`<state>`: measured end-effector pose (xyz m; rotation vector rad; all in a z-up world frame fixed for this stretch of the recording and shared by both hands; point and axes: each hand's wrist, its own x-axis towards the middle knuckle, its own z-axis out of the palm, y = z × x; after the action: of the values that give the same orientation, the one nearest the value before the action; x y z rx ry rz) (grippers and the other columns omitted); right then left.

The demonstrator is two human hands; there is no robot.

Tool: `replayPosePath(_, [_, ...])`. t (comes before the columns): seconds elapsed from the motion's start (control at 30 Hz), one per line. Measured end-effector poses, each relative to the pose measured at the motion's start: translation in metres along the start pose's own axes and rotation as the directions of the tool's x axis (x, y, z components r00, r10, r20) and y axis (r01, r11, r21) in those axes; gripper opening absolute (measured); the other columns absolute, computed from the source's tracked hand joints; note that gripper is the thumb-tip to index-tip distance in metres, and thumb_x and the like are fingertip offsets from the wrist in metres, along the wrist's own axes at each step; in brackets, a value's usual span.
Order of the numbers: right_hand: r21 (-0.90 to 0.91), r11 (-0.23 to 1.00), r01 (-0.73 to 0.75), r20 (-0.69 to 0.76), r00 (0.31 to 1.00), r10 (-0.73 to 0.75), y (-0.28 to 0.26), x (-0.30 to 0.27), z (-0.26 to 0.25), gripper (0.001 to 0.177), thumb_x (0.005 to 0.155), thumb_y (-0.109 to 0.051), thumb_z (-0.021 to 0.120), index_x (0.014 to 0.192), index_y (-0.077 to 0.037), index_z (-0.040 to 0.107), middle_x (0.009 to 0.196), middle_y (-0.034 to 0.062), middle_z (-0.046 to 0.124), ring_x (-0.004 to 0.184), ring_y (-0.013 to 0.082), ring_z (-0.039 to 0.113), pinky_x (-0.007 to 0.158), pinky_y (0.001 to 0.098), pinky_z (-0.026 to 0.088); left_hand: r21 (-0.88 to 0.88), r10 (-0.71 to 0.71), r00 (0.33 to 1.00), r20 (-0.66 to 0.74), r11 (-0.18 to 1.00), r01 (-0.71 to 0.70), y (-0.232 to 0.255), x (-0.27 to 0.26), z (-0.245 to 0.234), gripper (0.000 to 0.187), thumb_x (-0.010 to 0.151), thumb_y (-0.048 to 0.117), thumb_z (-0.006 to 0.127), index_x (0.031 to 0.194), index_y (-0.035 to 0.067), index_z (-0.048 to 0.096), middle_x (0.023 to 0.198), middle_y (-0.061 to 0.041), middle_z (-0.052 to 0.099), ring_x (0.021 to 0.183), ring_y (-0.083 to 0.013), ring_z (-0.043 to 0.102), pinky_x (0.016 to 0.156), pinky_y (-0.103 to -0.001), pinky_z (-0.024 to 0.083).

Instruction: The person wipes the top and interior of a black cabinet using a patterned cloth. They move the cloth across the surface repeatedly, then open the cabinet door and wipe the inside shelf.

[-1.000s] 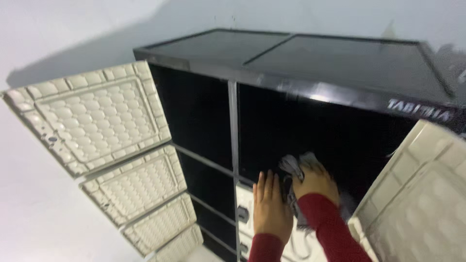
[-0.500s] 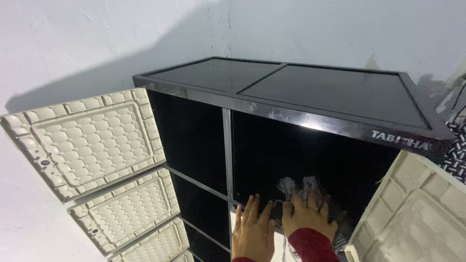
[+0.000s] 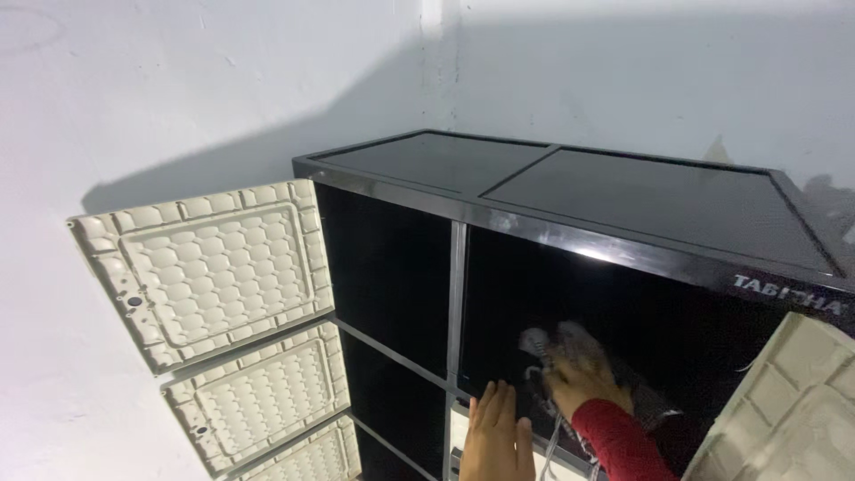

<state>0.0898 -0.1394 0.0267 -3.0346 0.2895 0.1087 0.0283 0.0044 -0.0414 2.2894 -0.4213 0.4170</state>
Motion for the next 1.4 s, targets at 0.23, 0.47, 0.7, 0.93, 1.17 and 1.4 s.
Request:
replayPosePath(0.23, [-0.240,0.910,0.339,0.288,0.920,-0.266,-0.038,-0.053,-0.015,0.049,0.093,-0.049,0.035,0.141,-0.035,0.037,0.157,-0.0052,0.013,0.145,0.0225,0.010,0.114,0.0628,0.007,0.162,0.182,0.968,-0.172,0.975,-0.154,-0.023,-0.004,0.011,0.079,0.097,0.048,0.037,0.139,-0.018,0.025,0.146,-0.036,0.024,0.138,-0.0427,0.018,0.109,-0.054,0.011])
replayPosePath(0.47, [-0.142,0.962,0.233,0.087,0.971,-0.223,-0.017,0.034,0.020,0.046,0.094,-0.048,0.029,0.137,-0.037,0.041,0.156,-0.0065,0.016,0.144,0.0175,0.012,0.114,0.0566,0.010,0.123,-0.083,0.996,0.027,0.989,0.079,0.010,-0.006,-0.031,0.080,0.093,0.052,0.037,0.136,-0.014,0.025,0.147,-0.030,0.021,0.142,-0.0381,0.011,0.114,-0.047,0.008])
replayPosePath(0.7, [-0.291,0.898,0.331,0.193,0.939,-0.284,-0.033,-0.008,-0.004,0.040,0.096,-0.043,0.029,0.132,-0.039,0.047,0.154,-0.0165,0.017,0.147,0.0148,0.006,0.116,0.0593,0.006,-0.011,-0.123,0.989,-0.084,0.992,0.122,0.031,-0.015,-0.036,0.073,0.092,0.039,0.046,0.136,-0.015,0.025,0.148,-0.030,0.019,0.141,-0.0370,0.005,0.111,-0.047,0.007])
replayPosePath(0.93, [0.062,0.946,0.317,-0.014,0.948,-0.317,-0.031,0.037,0.039,0.041,0.093,-0.044,0.044,0.130,-0.031,0.052,0.150,-0.0049,0.030,0.138,0.0208,0.025,0.115,0.0536,0.019,0.001,-0.128,0.984,-0.126,0.992,0.130,0.033,-0.018,-0.037,0.054,0.095,0.031,0.041,0.129,-0.011,0.038,0.148,-0.027,0.027,0.144,-0.0333,0.011,0.114,-0.044,0.009])
replayPosePath(1.17, [0.173,0.928,0.330,-0.058,0.944,-0.325,-0.026,0.043,0.046,0.044,0.093,-0.043,0.034,0.127,-0.031,0.060,0.138,-0.0079,0.056,0.129,0.0140,0.050,0.114,0.0457,0.033,-0.054,-0.116,0.977,-0.180,0.993,0.108,0.035,-0.024,-0.042,0.059,0.094,0.032,0.037,0.137,-0.009,0.034,0.146,-0.023,0.032,0.142,-0.0293,0.019,0.114,-0.043,0.009])
replayPosePath(1.4, [0.156,0.965,0.210,-0.006,0.977,-0.212,-0.039,-0.013,0.019,0.047,0.090,-0.049,0.032,0.133,-0.039,0.047,0.146,-0.0117,0.037,0.136,0.0146,0.033,0.115,0.0551,0.013,-0.060,-0.111,0.983,-0.146,0.993,0.103,0.031,-0.023,-0.044,0.062,0.095,0.037,0.034,0.137,-0.008,0.034,0.146,-0.023,0.032,0.142,-0.0290,0.018,0.114,-0.043,0.009])
